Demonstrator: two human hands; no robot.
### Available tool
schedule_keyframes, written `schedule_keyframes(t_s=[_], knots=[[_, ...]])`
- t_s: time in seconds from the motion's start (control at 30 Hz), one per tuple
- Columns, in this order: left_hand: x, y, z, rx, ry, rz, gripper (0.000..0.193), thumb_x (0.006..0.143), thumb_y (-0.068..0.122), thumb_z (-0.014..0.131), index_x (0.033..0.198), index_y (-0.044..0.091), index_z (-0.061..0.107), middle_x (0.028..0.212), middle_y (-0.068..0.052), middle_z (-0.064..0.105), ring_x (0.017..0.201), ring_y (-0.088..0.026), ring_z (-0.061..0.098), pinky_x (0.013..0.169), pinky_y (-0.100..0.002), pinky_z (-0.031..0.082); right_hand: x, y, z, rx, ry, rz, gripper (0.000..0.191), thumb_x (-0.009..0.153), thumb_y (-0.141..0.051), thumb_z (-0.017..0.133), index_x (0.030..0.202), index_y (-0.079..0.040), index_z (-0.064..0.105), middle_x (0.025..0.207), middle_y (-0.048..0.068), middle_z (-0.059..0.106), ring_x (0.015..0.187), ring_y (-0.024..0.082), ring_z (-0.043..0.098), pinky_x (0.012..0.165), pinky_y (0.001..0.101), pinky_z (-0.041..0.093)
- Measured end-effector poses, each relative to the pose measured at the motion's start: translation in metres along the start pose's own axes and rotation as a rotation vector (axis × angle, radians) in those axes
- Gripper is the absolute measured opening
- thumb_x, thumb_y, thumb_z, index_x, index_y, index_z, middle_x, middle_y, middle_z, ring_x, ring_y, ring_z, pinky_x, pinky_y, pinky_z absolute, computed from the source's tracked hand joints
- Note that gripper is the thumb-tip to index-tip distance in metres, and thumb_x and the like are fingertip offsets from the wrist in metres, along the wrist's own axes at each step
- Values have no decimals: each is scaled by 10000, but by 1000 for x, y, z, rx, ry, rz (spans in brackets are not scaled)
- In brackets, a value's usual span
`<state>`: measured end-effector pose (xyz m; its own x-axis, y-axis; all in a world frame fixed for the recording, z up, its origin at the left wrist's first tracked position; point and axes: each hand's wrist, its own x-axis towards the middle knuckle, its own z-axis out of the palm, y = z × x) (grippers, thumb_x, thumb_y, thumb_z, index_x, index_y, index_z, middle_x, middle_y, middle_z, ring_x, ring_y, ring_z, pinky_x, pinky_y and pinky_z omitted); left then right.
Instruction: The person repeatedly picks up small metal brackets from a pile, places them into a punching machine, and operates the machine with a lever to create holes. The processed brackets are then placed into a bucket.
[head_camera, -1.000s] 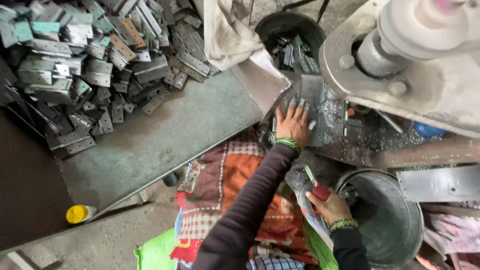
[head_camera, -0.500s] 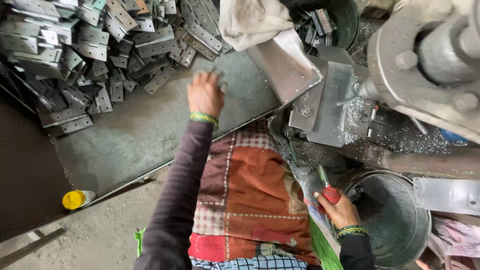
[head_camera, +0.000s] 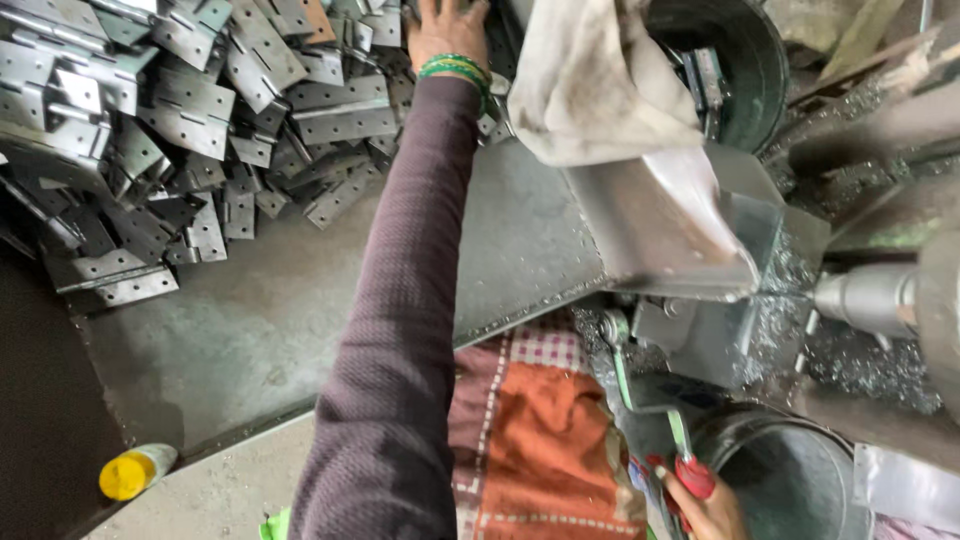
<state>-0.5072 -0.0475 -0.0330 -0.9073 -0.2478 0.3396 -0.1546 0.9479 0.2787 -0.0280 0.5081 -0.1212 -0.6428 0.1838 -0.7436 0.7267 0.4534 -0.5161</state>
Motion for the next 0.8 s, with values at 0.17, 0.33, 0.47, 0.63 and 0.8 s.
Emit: schedule_keyframes(t_s=[0.17,0.33,0.47,0.63,0.8], knots=[[19,5,6,87,-92,-59,286,899,253,593,1126,288,764,1309,-59,613,1309,-340,444,982,-561,410,15,8,8,-531,-57,-813,295,888,-174,675,1143,-201,822,1159,55,768,1024,103,745,926,292,535],[14,16,-4,203,-127,-62,276,894,310,573,1046,277,801,1337,-56,596,1274,-361,435,947,-504,411,3,-1,5,-740,51,-866,297,891,-201,694,1171,-220,788,1157,82,732,1047,130,718,948,293,522],[-12,25,-6,184,-182,-44,269,918,306,580,1062,269,805,1323,-51,620,1303,-355,429,981,-531,400,-20,-14,5,-102,-54,-35,248,946,-257,686,1124,-161,828,660,95,631,542,154,544,511,322,411],[-68,29,-22,53,-397,-73,333,945,352,561,1258,332,672,1365,-87,586,1323,-370,407,991,-602,391,-63,-47,19,-88,162,206,401,790,-395,826,1099,-147,760,524,51,556,373,167,453,377,355,327],[-139,12,-55,85,-330,-48,343,945,260,553,1255,371,647,1359,-60,595,1355,-372,393,997,-683,391,-106,-69,19,-149,150,168,465,752,-466,829,1067,-142,720,525,63,523,374,182,454,384,362,352]])
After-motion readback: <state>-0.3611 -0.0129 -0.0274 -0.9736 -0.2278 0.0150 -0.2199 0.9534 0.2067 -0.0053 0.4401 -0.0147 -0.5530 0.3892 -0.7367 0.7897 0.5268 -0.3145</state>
